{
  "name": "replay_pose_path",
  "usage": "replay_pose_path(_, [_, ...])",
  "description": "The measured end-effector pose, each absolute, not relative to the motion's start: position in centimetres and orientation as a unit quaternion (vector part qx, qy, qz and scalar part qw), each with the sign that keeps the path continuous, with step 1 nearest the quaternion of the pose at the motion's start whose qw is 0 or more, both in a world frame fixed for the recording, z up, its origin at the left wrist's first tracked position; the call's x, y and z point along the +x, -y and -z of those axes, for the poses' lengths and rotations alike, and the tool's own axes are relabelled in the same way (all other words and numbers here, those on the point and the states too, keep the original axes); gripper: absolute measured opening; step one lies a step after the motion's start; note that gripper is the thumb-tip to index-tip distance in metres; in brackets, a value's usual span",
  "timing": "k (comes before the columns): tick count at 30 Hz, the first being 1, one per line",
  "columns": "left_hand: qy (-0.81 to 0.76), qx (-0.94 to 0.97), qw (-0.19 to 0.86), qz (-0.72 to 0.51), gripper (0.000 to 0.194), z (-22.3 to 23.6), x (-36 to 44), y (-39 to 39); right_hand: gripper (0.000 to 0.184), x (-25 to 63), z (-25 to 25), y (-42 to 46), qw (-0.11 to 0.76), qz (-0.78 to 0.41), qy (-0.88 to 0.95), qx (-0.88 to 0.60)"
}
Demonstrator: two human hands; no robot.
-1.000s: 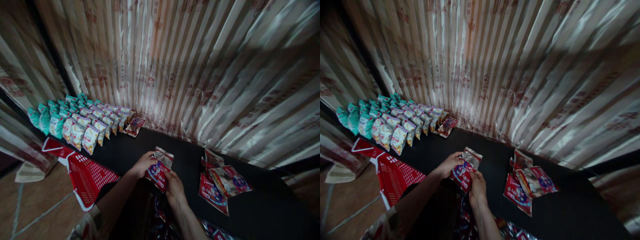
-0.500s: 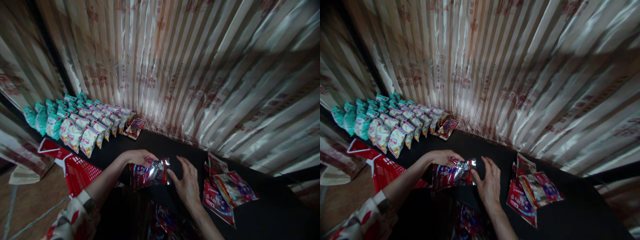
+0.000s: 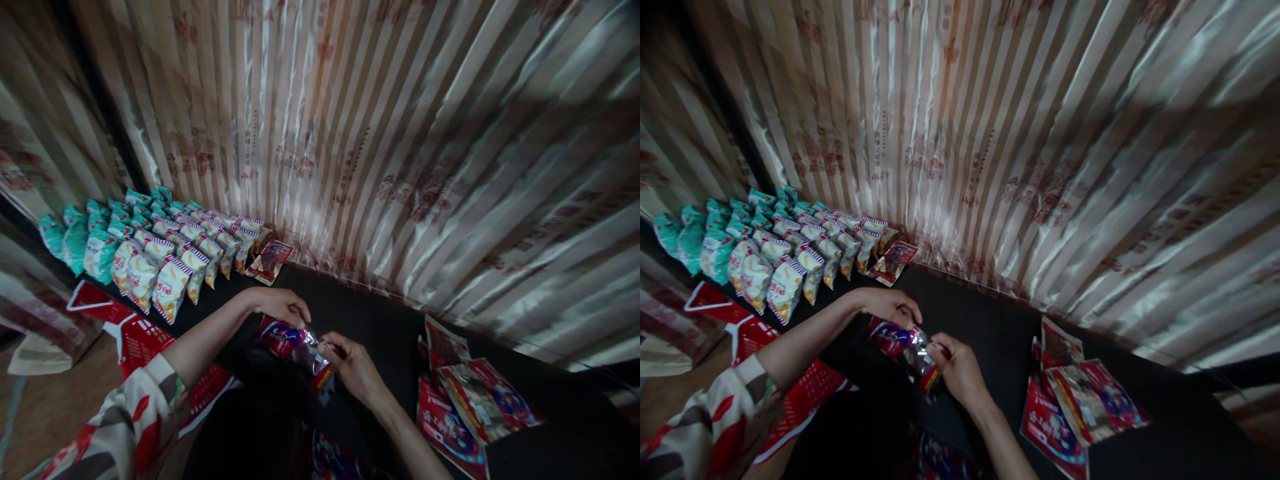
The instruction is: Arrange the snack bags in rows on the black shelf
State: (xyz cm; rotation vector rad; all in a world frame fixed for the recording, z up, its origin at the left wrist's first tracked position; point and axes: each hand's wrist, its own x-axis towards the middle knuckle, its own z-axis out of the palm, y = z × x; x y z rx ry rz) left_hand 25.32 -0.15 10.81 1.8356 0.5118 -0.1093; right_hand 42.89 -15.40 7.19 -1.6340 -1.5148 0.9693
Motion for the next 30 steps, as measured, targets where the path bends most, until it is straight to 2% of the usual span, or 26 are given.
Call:
replay_pose_path(3, [-0.243, 0.763, 0.59, -0.101, 0.036, -10.6, 24.1, -0.7, 0.036, 42.4, -6.2, 14.8, 0.433, -0.468, 0.458, -0.619])
replay_pose_path(6, [-0.295, 0.688, 0.624, -0.223, 0.041, -9.6, 23.0, -1.4, 0.042, 41.4, -5.6, 13.7, 0.513, -0.492, 0.35, -0.61])
replay_pose_path(9, [-0.336, 0.639, 0.632, -0.283, 0.04, -8.1, 22.3, -1.9, 0.044, 39.8, -5.2, 12.3, 0.567, -0.484, 0.273, -0.608])
replay_pose_path(14, [-0.438, 0.573, 0.584, -0.371, 0.029, -6.4, 21.0, -2.3, 0.044, 36.9, -4.3, 10.2, 0.613, -0.476, 0.221, -0.59])
replay_pose_path(24, [-0.493, 0.521, 0.615, -0.327, 0.042, -5.1, 19.0, -1.2, 0.04, 32.0, -3.0, 6.0, 0.653, -0.472, 0.197, -0.559])
replay_pose_path(30, [-0.582, 0.589, 0.458, -0.323, 0.041, -3.7, 17.8, -3.7, 0.025, 30.0, -2.3, 3.1, 0.596, -0.415, 0.281, -0.628])
